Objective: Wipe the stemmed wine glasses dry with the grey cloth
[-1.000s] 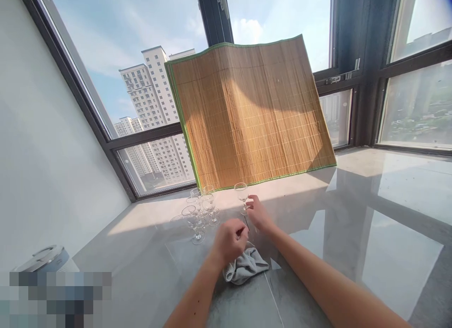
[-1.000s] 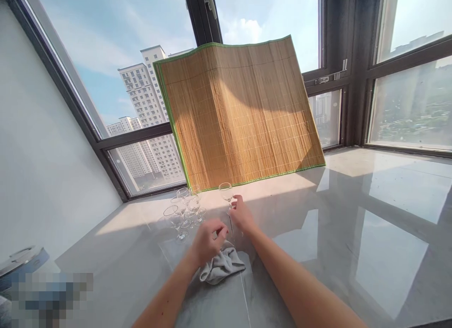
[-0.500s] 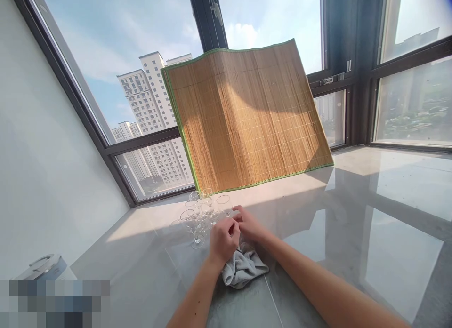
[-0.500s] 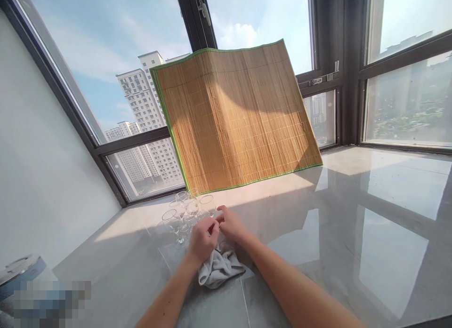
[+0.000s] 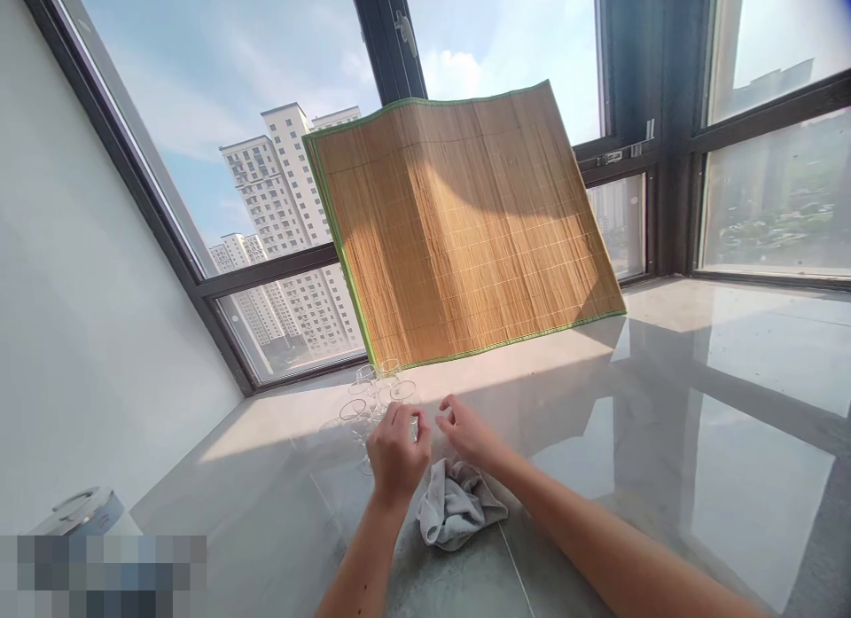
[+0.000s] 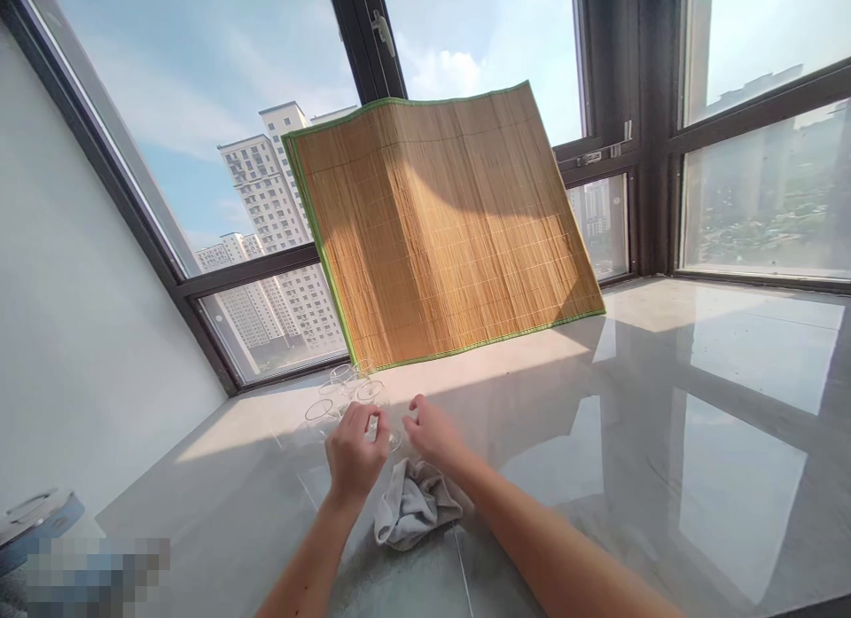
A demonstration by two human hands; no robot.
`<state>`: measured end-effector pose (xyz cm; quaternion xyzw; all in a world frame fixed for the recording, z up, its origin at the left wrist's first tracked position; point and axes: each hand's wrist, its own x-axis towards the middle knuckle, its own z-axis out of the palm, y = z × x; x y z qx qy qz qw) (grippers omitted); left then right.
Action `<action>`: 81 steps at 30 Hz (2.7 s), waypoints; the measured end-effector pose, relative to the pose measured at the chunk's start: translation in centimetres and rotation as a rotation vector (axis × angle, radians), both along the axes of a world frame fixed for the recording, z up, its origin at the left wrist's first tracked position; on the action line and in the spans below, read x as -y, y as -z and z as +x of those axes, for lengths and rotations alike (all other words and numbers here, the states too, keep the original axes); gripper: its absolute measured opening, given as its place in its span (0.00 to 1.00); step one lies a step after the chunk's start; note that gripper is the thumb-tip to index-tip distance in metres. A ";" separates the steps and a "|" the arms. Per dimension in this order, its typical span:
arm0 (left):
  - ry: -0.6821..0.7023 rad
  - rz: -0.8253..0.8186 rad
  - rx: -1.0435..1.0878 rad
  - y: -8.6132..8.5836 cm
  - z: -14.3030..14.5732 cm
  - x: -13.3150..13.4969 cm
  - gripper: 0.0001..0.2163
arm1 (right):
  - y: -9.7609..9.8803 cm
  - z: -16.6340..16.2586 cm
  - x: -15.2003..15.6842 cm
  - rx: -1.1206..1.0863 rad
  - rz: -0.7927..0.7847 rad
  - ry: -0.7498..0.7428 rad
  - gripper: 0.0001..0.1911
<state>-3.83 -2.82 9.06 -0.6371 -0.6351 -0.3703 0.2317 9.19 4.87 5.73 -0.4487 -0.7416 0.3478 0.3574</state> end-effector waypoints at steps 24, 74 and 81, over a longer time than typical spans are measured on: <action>-0.114 -0.092 -0.093 0.3 -0.4 -1.7 0.14 | -3.3 1.6 4.5 0.618 0.025 -0.139 0.26; -0.061 0.323 0.094 0.4 0.6 -0.5 0.15 | -0.9 3.3 -1.3 0.608 0.099 0.200 0.35; 0.006 0.328 0.422 1.9 2.4 -0.8 0.32 | -0.4 3.5 -2.0 0.639 0.173 0.321 0.43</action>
